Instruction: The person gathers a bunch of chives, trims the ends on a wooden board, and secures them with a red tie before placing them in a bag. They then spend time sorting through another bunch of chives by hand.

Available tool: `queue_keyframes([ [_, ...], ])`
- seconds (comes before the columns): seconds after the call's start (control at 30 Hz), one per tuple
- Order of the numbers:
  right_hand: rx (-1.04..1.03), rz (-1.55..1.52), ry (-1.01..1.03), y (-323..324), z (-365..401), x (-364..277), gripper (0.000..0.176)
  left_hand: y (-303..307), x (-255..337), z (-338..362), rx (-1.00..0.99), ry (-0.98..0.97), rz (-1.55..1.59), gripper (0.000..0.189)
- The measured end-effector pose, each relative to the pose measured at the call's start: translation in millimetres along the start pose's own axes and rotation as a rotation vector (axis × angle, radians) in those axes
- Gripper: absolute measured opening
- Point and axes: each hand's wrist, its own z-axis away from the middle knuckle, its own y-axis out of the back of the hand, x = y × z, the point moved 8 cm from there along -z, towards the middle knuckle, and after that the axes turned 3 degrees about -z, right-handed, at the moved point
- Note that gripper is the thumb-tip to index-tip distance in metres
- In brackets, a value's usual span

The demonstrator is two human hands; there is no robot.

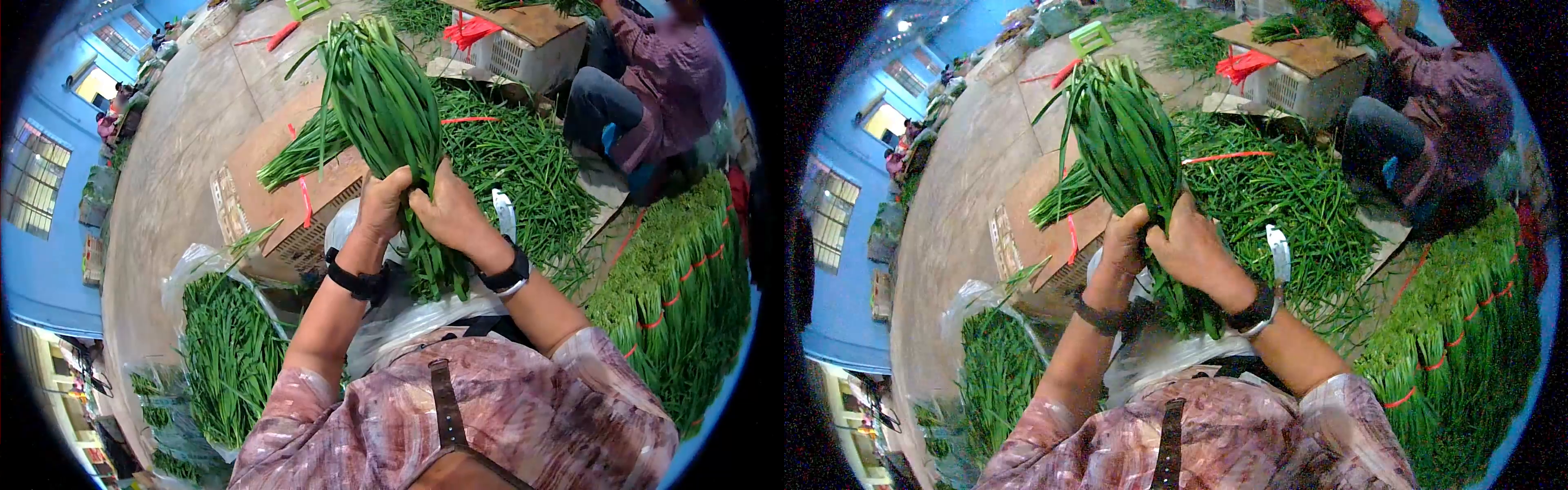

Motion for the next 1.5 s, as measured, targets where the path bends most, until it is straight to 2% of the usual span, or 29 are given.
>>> queue_keyframes([
  [0.07, -0.004, -0.022, 0.004, -0.6, -2.5, 5.5, 0.049, -1.8, 3.8, 0.0, 0.014, 0.017, -0.068, 0.046],
  [0.2, 0.029, -0.010, 0.076, 0.5, -3.7, 7.9, 0.045, 3.3, -12.6, -2.8, -0.003, 0.121, 0.075, 0.050],
  [0.4, 0.018, 0.148, -0.067, -9.7, 5.4, 10.8, 0.041, -4.1, -16.5, 4.0, -0.014, 0.112, -0.082, 0.058],
  [0.47, 0.117, 0.214, 0.088, -13.2, 11.4, 7.3, 0.039, -3.7, -17.0, 4.0, -0.065, 0.132, -0.119, 0.059],
  [0.57, 0.002, 0.282, 0.108, -17.0, 15.9, -3.9, 0.028, -11.6, -1.9, 6.8, -0.053, 0.139, -0.157, 0.056],
  [0.67, -0.149, 0.174, -0.031, -15.1, 19.2, -11.5, 0.028, -9.7, 1.4, 1.9, -0.072, 0.167, -0.165, 0.055],
  [0.77, -0.217, 0.203, -0.092, -13.5, 20.1, -7.1, 0.044, -21.7, 13.2, 7.0, -0.044, 0.194, -0.161, 0.051],
  [0.87, -0.269, 0.137, 0.039, -5.7, 24.4, -8.3, 0.067, -10.4, 3.3, 3.2, -0.106, 0.272, -0.223, 0.048],
  [0.93, -0.464, 0.116, 0.001, -1.4, 23.7, -3.9, 0.076, -15.4, 8.5, 5.6, -0.106, 0.257, -0.196, 0.041],
  [1.0, -0.523, 0.076, 0.116, 11.9, 20.1, -12.6, 0.080, -11.1, 6.1, 4.2, -0.150, 0.231, -0.209, 0.037],
  [1.1, -0.716, 0.031, -0.015, 27.1, 21.6, -5.3, 0.067, -7.9, -0.3, 8.2, -0.156, 0.285, -0.216, 0.033],
  [1.13, -0.667, -0.121, -0.066, 38.7, 20.0, -3.1, 0.050, -8.6, -1.6, 9.4, -0.178, 0.310, -0.209, 0.033],
  [1.2, -0.493, -0.278, -0.272, 57.2, 7.7, 39.5, 0.039, -7.6, 0.0, 9.7, -0.178, 0.322, -0.198, 0.034],
  [1.27, -0.302, -0.446, -0.342, 70.1, -4.6, 89.6, 0.036, -3.0, -1.9, 11.9, -0.159, 0.319, -0.165, 0.035],
  [1.3, -0.291, -0.364, -0.386, 72.4, -2.8, 98.8, 0.039, -2.9, -2.9, 11.8, -0.149, 0.309, -0.119, 0.037],
  [1.4, -0.389, -0.878, -0.318, 40.5, 7.7, 90.5, 0.046, -2.7, -3.7, 5.0, -0.254, 0.276, -0.084, 0.042],
  [1.43, -0.421, -0.861, -0.261, 34.0, 4.0, 86.2, 0.051, -0.4, -4.9, 0.2, -0.305, 0.249, -0.144, 0.045],
  [1.5, -0.307, -0.901, -0.185, 32.7, -9.0, 78.5, 0.051, -0.3, -7.5, 1.3, -0.288, 0.241, -0.085, 0.046],
])
